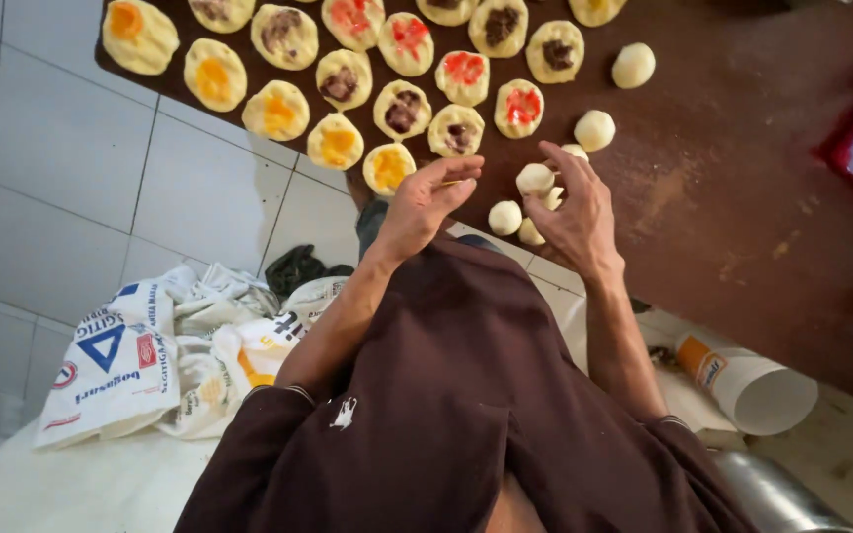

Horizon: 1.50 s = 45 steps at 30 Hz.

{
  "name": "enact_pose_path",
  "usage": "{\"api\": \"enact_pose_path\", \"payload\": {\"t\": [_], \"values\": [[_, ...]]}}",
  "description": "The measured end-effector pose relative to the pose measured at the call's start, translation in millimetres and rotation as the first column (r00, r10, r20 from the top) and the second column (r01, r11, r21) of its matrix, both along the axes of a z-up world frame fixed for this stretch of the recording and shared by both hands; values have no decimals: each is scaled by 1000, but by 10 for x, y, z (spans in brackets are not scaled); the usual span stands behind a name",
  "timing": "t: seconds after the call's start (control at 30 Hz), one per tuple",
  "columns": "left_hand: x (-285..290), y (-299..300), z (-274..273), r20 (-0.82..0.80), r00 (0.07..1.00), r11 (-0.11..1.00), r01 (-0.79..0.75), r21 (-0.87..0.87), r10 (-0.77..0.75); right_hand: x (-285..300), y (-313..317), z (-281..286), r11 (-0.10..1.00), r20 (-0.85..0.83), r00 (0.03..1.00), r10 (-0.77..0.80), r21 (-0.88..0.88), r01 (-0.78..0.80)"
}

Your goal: Manually shaping and rolling dough balls with various fillings on a kitchen table.

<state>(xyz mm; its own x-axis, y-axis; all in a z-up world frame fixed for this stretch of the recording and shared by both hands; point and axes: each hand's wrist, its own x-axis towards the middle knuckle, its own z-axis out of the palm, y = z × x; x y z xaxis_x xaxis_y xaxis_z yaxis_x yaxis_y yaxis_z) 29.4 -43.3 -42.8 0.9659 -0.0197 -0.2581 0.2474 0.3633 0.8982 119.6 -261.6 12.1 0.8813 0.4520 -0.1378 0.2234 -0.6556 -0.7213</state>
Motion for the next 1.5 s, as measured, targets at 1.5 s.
{"api": "enact_pose_path", "payload": {"t": [1.5], "values": [[329,1075,265,176,971,983,147,109,-165,-336,1143,43,-145,-663,730,166,716,683]]}}
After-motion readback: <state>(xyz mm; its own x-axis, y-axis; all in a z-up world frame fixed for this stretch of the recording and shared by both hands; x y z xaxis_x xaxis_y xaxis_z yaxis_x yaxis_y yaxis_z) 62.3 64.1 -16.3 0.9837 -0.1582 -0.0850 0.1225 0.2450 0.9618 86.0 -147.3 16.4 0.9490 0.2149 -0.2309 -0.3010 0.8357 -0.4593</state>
